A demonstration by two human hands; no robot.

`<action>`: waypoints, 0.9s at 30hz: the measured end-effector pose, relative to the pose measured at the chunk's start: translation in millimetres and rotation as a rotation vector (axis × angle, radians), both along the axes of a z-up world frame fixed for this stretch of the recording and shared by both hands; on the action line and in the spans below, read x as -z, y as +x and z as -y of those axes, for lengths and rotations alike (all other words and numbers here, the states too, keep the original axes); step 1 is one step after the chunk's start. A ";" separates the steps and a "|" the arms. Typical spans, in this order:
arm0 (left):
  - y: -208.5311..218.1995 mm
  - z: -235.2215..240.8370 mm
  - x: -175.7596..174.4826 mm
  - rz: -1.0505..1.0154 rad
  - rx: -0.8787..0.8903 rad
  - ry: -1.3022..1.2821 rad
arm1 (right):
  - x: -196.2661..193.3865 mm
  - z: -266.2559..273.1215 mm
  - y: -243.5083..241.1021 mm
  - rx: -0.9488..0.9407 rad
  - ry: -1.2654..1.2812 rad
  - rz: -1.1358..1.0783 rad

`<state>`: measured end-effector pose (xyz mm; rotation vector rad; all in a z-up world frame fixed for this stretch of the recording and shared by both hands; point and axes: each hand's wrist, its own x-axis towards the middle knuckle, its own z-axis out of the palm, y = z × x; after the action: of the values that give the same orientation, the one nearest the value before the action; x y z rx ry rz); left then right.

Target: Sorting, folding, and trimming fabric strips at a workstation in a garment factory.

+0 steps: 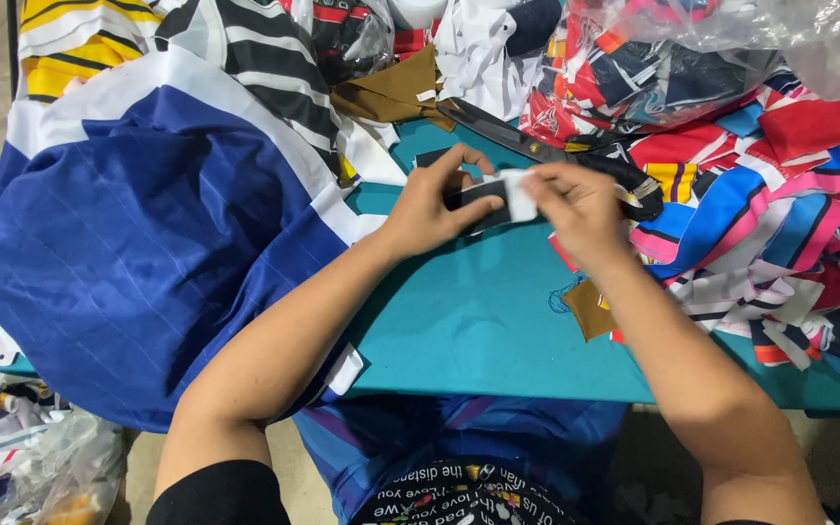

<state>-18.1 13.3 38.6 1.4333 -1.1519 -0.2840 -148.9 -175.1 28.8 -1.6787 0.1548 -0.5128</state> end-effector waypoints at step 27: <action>10.1 -92.4 -74.8 -0.212 0.545 0.465 | -52.5 59.5 -134.1 0.282 -0.518 -0.357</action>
<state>-8.0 105.6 113.4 1.4086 -1.3365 -1.1204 -283.0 -234.6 81.4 -2.2661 0.5642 -0.4822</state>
